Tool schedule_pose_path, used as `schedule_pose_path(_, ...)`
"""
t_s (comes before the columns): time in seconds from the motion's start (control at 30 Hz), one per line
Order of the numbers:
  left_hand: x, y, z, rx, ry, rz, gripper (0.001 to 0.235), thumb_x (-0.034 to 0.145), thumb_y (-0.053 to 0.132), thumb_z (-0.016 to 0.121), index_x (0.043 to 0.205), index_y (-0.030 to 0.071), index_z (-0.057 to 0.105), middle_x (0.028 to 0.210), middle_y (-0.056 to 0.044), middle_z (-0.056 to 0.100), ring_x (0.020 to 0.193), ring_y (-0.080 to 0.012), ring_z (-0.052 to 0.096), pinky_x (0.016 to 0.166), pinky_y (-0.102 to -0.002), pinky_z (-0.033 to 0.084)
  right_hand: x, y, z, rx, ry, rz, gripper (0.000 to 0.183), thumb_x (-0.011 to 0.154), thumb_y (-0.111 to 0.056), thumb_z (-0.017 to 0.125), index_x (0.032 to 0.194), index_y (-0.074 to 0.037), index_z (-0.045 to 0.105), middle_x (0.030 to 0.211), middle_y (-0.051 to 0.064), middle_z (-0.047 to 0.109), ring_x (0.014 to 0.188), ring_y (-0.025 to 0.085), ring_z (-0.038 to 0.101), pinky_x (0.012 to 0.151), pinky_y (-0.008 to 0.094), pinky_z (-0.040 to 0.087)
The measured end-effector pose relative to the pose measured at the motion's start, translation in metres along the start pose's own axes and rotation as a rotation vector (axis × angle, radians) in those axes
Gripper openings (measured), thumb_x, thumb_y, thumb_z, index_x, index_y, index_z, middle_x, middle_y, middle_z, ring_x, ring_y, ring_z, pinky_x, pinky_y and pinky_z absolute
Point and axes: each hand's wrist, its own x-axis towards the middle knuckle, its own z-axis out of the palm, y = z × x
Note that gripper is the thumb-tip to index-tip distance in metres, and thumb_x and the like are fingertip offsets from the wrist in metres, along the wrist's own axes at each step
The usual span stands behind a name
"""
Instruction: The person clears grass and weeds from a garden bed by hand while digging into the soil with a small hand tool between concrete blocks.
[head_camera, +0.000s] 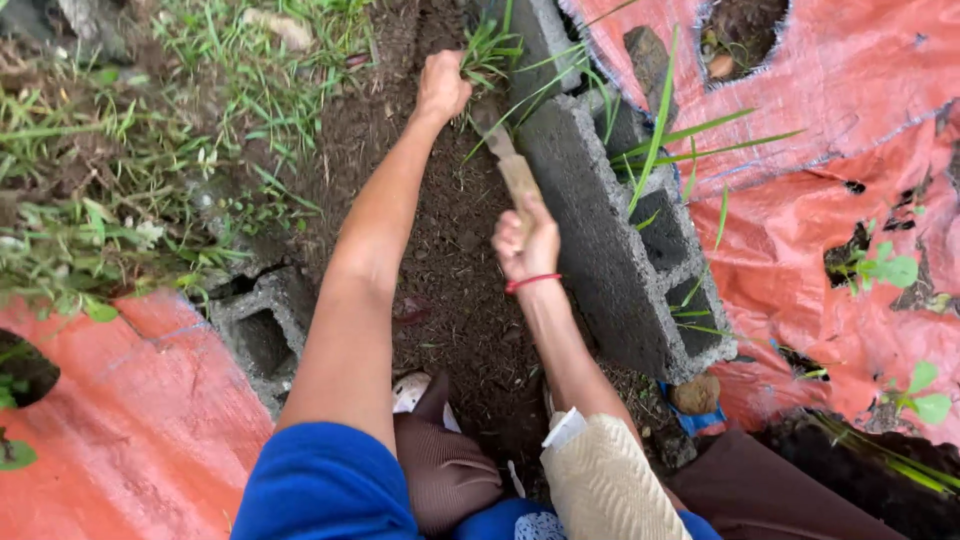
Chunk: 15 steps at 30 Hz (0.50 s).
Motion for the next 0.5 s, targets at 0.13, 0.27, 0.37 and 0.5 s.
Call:
schedule_pose_path(0.13, 0.002, -0.014, -0.019, -0.033, 0.152, 0.150, 0.025, 0.083, 0.021, 0.086, 0.106, 0.012, 0.079, 0.098, -0.019, 0.076, 0.093, -0.0369, 0.073, 0.083, -0.046, 0.058, -0.043, 0.029, 0.000, -0.456, 0.006, -0.206, 0.040, 0.098, -0.022, 0.063, 0.134, -0.011, 0.051, 0.065, 0.000, 0.047, 0.043, 0.009, 0.040, 0.035, 0.026, 0.029)
schedule_pose_path(0.27, 0.015, -0.022, -0.067, -0.320, 0.025, 0.189, 0.031, 0.090, 0.026, 0.082, 0.117, 0.013, 0.075, 0.109, -0.010, 0.082, 0.101, -0.0276, 0.079, 0.092, -0.042, 0.059, -0.088, 0.018, -0.019, -0.356, -0.033, -0.130, 0.029, 0.100, -0.023, 0.064, 0.123, -0.011, 0.052, 0.067, 0.001, 0.049, 0.044, 0.010, 0.041, 0.036, 0.026, 0.029)
schedule_pose_path(0.37, 0.006, -0.008, -0.058, -0.109, -0.060, 0.309, 0.034, 0.086, 0.021, 0.081, 0.118, 0.011, 0.078, 0.110, -0.014, 0.079, 0.102, -0.0299, 0.076, 0.092, -0.044, 0.057, -0.094, 0.025, -0.021, -0.384, 0.022, -0.095, 0.025, 0.094, -0.024, 0.064, 0.117, -0.016, 0.057, 0.064, -0.001, 0.050, 0.041, 0.009, 0.041, 0.034, 0.026, 0.028)
schedule_pose_path(0.5, -0.004, 0.019, 0.007, -0.119, 0.046, 0.269, 0.049, 0.077, 0.028, 0.087, 0.114, 0.003, 0.068, 0.103, -0.022, 0.074, 0.099, -0.0417, 0.071, 0.085, -0.049, 0.058, -0.085, 0.022, -0.026, -0.378, 0.057, -0.097, 0.019, 0.100, -0.023, 0.066, 0.105, -0.010, 0.053, 0.070, 0.001, 0.053, 0.049, 0.009, 0.046, 0.040, 0.025, 0.033)
